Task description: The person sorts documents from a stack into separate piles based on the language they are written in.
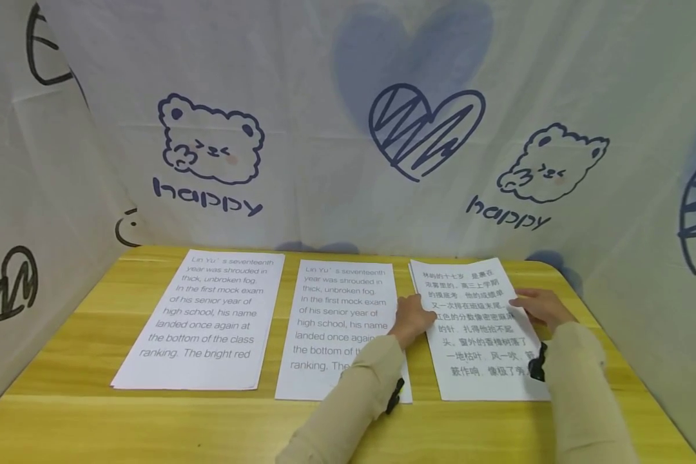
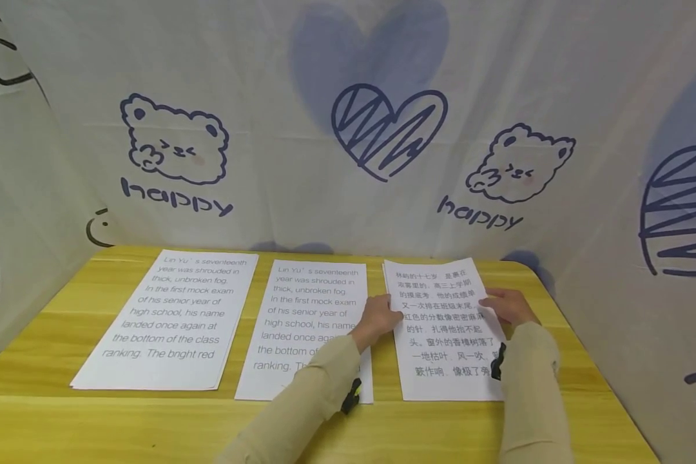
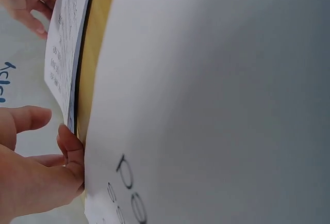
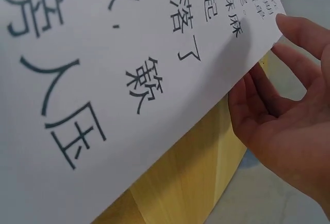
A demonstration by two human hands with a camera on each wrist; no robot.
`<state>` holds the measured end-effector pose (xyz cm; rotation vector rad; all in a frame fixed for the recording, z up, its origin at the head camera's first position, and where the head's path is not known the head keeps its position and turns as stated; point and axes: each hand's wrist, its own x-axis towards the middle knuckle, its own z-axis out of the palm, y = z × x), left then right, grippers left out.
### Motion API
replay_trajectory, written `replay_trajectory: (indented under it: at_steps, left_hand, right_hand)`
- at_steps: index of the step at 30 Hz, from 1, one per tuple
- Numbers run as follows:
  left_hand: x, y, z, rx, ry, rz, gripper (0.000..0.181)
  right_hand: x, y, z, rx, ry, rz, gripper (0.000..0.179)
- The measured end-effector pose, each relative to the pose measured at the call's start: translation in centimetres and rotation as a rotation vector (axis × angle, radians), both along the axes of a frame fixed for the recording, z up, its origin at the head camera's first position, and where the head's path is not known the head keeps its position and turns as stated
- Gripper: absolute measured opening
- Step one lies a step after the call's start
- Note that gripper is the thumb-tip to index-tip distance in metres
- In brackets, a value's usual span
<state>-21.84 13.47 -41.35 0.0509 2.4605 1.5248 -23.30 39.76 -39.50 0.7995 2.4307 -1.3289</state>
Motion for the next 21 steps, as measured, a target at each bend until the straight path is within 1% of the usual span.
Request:
replay_trajectory:
  at_steps: [4, 6, 7, 11, 13, 15, 17, 20, 21]
  left_hand:
    - [0.1, 0.1, 0.1, -0.032, 0.012, -0.019, 0.058]
    - [0.2, 0.1, 0.2, -0.055, 0.019, -0.027, 0.058]
    - [0.2, 0.1, 0.3, -0.062, 0.023, -0.031, 0.058]
    - [0.2, 0.0, 0.6, -0.097, 0.056, -0.048, 0.056]
    - [0.1, -0.2, 0.8, -0.122, 0.088, -0.066, 0.054]
    - [-0.1, -0.4, 1.0, -0.143, 0.114, -0.084, 0.053]
    - [-0.3, -0.7, 1.1, -0.166, 0.135, -0.109, 0.051]
    - [-0.8, -1.5, 1.4, -0.181, 0.16, -0.158, 0.05]
    - [-0.9, -1.8, 1.5, -0.185, 0.167, -0.174, 0.05]
  right_hand:
    - [0.4, -0.1, 0.1, 0.033, 0.001, 0.0, 0.073]
    - [0.3, 0.1, -0.1, 0.048, 0.001, -0.01, 0.079]
    - [0.0, 0.5, -0.4, 0.054, 0.004, -0.005, 0.079]
    - [-1.4, 2.2, -2.6, 0.102, 0.013, 0.024, 0.08]
    - [-1.7, 2.5, -3.1, 0.12, 0.021, 0.04, 0.08]
    - [-1.3, 1.8, -2.6, 0.118, 0.025, 0.039, 0.08]
    - [-0.8, 0.7, -1.5, 0.122, 0.026, 0.05, 0.079]
    - [-0.1, -1.0, 0.1, 0.116, 0.036, 0.073, 0.078]
    - [0.0, -1.4, 0.4, 0.125, 0.041, 0.1, 0.077]
